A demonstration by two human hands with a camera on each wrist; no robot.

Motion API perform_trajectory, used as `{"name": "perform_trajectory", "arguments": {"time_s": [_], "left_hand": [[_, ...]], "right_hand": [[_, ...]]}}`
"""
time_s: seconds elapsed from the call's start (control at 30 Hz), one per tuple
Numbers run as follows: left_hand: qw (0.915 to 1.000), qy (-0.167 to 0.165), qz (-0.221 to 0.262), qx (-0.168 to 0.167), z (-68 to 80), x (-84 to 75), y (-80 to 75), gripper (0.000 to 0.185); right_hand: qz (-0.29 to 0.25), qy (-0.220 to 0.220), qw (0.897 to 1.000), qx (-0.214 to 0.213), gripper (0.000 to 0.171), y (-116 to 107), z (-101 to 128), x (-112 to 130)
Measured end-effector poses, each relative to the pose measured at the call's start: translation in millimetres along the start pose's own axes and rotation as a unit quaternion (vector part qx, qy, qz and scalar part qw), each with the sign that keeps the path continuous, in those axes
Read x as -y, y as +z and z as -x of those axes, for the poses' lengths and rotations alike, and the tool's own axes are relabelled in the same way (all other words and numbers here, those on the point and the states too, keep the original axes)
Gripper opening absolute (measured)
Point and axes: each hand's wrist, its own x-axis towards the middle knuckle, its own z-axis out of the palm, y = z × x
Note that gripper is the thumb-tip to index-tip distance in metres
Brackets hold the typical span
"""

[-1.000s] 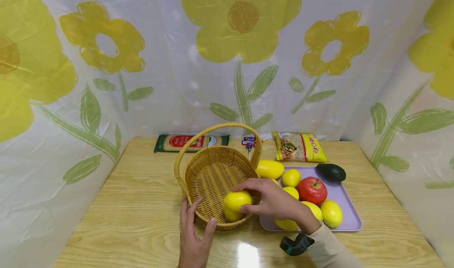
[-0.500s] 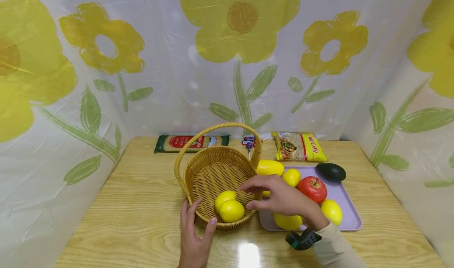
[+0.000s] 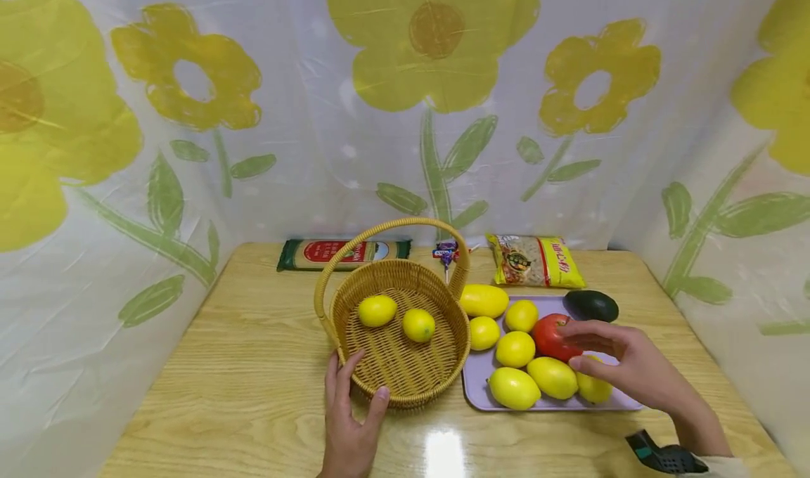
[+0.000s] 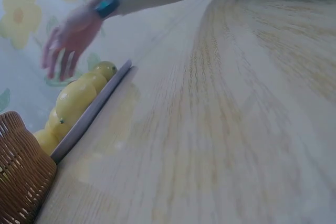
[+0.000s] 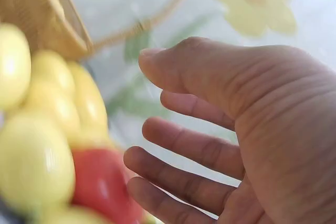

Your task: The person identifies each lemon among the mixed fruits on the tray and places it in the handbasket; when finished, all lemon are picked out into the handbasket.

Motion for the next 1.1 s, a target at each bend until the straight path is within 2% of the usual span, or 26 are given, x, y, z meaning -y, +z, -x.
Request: {"name": "perform_trajectory", "arguments": {"time_s": [0.13,0.27,0.43,0.6,0.9,1.1], "left_hand": [[1.0,0.002,0.001,-0.001,0.2,1.1,0.7,0.062],[1.0,0.004,-0.003,-0.002,0.0,2.1,-1.1,0.062],[1.0,0.005,0.003,0.003,-1.1,2.6,-1.4,0.061],[0.9999,0.008,0.01,0.003,-1.5,3.8,0.0,0.061],[0.9998,0.019,0.005,-0.007,-0.3,5.9,1.9,0.06],[0.9995,0.031,0.005,-0.009,-0.7,6.9,0.9,0.06]], "right_hand": [[0.012,0.044,0.998,-0.043,0.038,-15.0,36.7,-14.4],[0.003,0.071,0.996,-0.062,0.038,-16.1,56.3,-28.9],[-0.041,0.089,0.994,-0.052,0.041,-3.8,58.3,-45.9],[-0.052,0.096,0.992,-0.06,0.041,4.7,53.9,-56.6],[-0.028,0.131,0.99,-0.05,0.04,0.2,60.1,-62.6],[-0.06,0.157,0.986,-0.013,0.045,-5.6,68.3,-66.2]]}}
